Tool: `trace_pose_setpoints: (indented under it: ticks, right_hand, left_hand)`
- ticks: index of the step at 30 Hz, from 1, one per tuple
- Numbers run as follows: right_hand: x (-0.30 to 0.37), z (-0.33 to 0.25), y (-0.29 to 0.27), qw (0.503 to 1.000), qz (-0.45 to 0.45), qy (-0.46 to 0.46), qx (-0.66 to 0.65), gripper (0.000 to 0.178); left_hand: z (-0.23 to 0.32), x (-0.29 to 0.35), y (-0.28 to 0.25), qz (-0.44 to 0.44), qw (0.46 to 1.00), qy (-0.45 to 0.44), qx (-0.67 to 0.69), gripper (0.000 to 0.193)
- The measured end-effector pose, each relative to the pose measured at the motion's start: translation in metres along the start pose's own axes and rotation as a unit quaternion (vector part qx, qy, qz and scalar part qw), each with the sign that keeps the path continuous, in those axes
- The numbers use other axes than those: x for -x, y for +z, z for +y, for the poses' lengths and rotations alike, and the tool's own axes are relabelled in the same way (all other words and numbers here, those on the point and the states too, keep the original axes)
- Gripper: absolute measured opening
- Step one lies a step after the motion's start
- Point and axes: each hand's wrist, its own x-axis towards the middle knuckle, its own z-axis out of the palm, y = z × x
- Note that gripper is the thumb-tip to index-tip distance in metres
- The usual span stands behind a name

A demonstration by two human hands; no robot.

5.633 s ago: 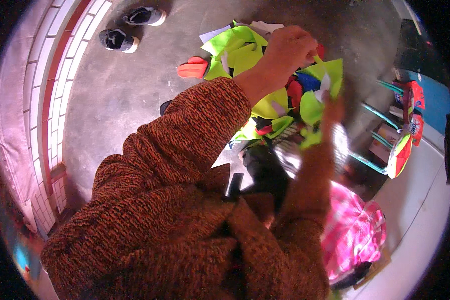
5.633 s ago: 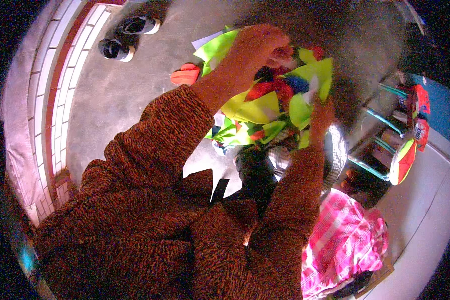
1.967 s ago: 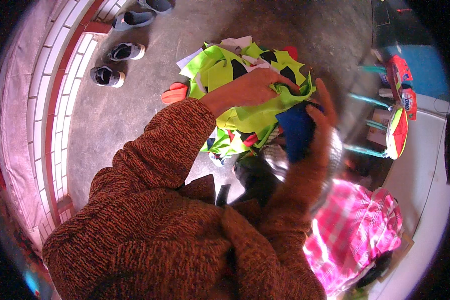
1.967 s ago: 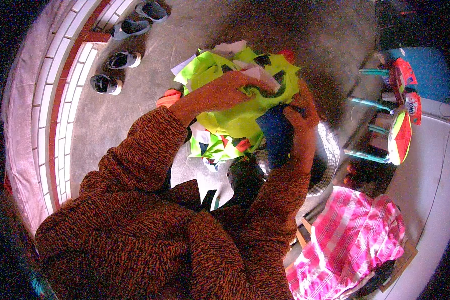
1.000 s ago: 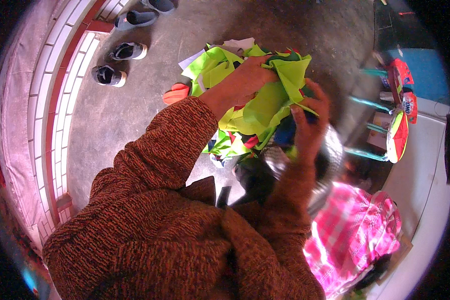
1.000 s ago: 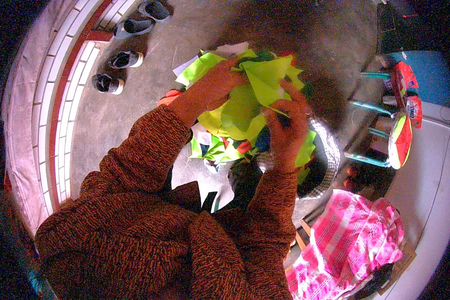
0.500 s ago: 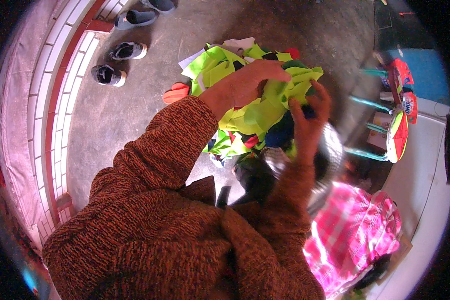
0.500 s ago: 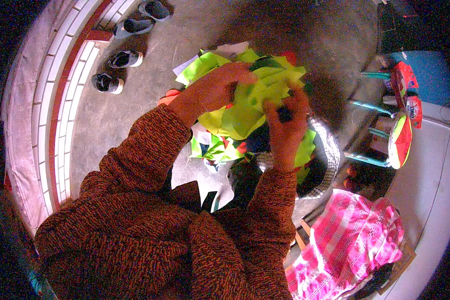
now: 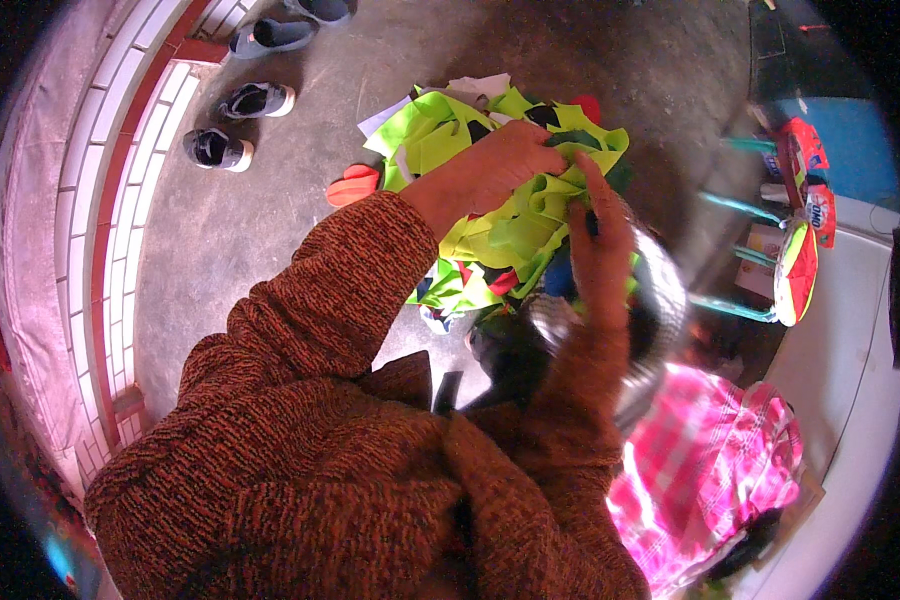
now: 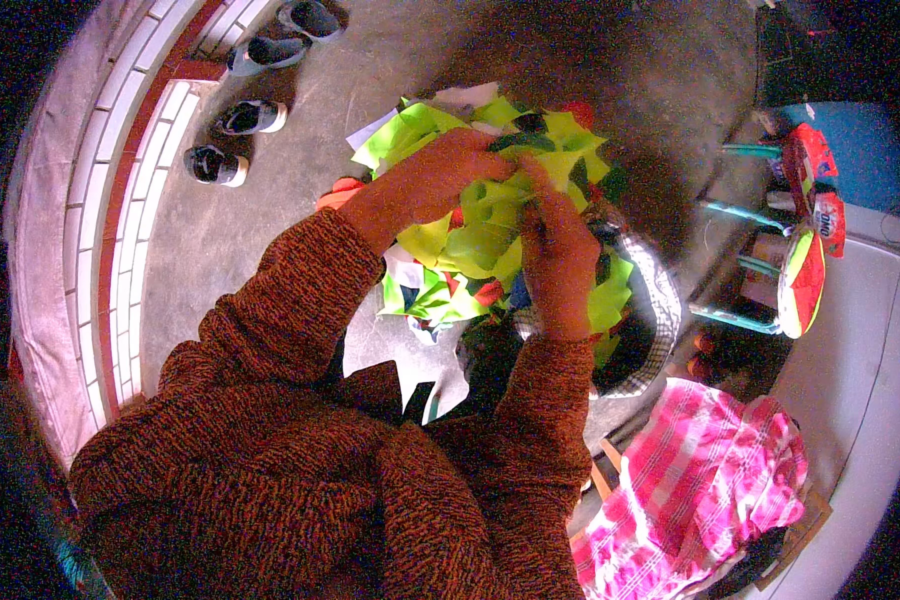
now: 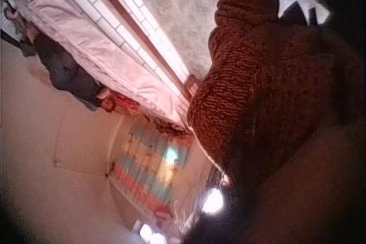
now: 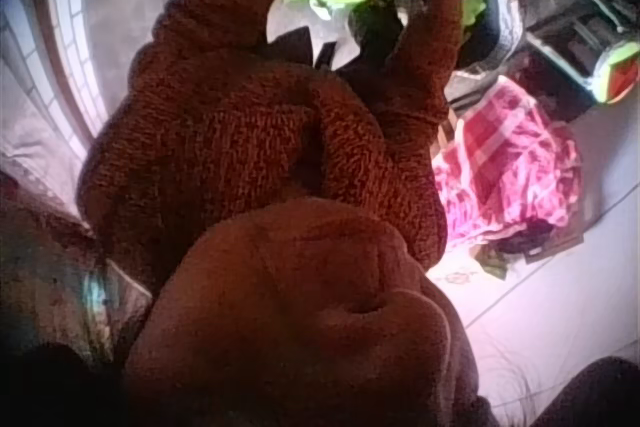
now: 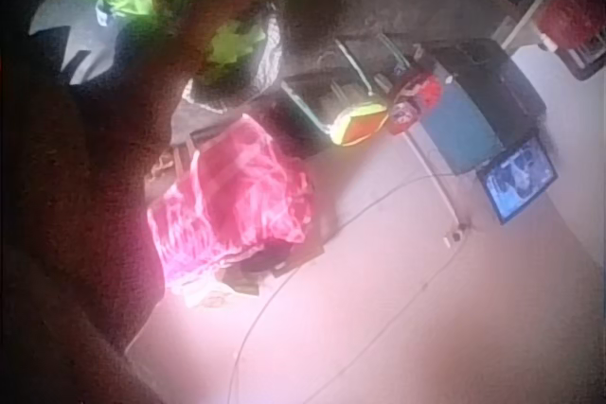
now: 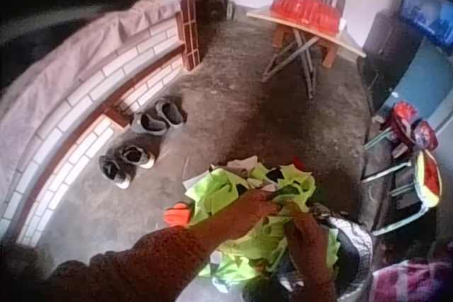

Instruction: The person sits on the floor and folds various pieces of colorful fabric, including neon green, red, and black items. They handle the fabric pieces one by one, folding them into smaller shapes and stacking them in a pile.

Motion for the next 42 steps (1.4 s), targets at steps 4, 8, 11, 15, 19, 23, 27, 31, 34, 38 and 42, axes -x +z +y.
trace_pose_setpoints:
  ticks: [4, 8, 11, 15, 19, 23, 27, 31, 34, 38, 42]
  right_hand:
    - [0.001, -0.003, -0.002, 1.0, -0.009, 0.003, 0.028, 0.053]
    - [0.004, -0.004, 0.0, 0.999, -0.002, -0.014, 0.043, 0.052]
    - [0.005, -0.002, -0.001, 0.997, 0.029, -0.023, 0.073, 0.048]
    - [0.011, 0.01, -0.002, 0.995, 0.059, 0.002, 0.078, 0.038]
    - [0.012, 0.014, -0.01, 0.99, 0.134, 0.015, 0.028, 0.035]
    - [0.013, 0.042, -0.02, 0.946, 0.296, 0.041, -0.128, 0.027]
    - [0.009, 0.036, -0.033, 0.845, 0.276, 0.094, -0.449, 0.021]
    - [0.018, 0.032, -0.039, 0.757, 0.222, 0.155, -0.595, 0.022]
    - [0.023, 0.031, -0.044, 0.741, 0.213, 0.174, -0.612, 0.023]
    - [0.027, 0.038, -0.049, 0.761, 0.232, 0.179, -0.578, 0.024]
    - [0.034, 0.053, -0.061, 0.814, 0.27, 0.182, -0.481, 0.026]
  left_hand:
    - [0.008, 0.002, 0.004, 0.021, 0.995, -0.063, 0.074, 0.032]
    - [0.019, 0.013, 0.006, -0.002, 0.996, 0.032, 0.078, 0.036]
    - [0.02, 0.013, 0.009, 0.024, 0.995, 0.009, 0.101, 0.038]
    - [0.013, 0.007, 0.008, 0.044, 0.996, -0.026, 0.073, 0.038]
    - [0.012, 0.01, 0.0, 0.072, 0.995, -0.03, -0.066, 0.037]
    - [-0.003, 0.007, -0.005, 0.13, 0.987, 0.066, -0.068, 0.036]
    - [-0.021, -0.01, -0.008, 0.131, 0.941, -0.015, 0.313, 0.037]
    - [-0.021, -0.002, -0.009, 0.21, 0.961, 0.148, -0.1, 0.035]
    - [-0.005, 0.007, -0.008, 0.227, 0.95, 0.143, -0.159, 0.034]
    - [-0.023, 0.0, -0.014, 0.222, 0.906, 0.237, -0.272, 0.033]
    - [-0.015, 0.007, -0.01, 0.236, 0.889, 0.196, -0.34, 0.037]
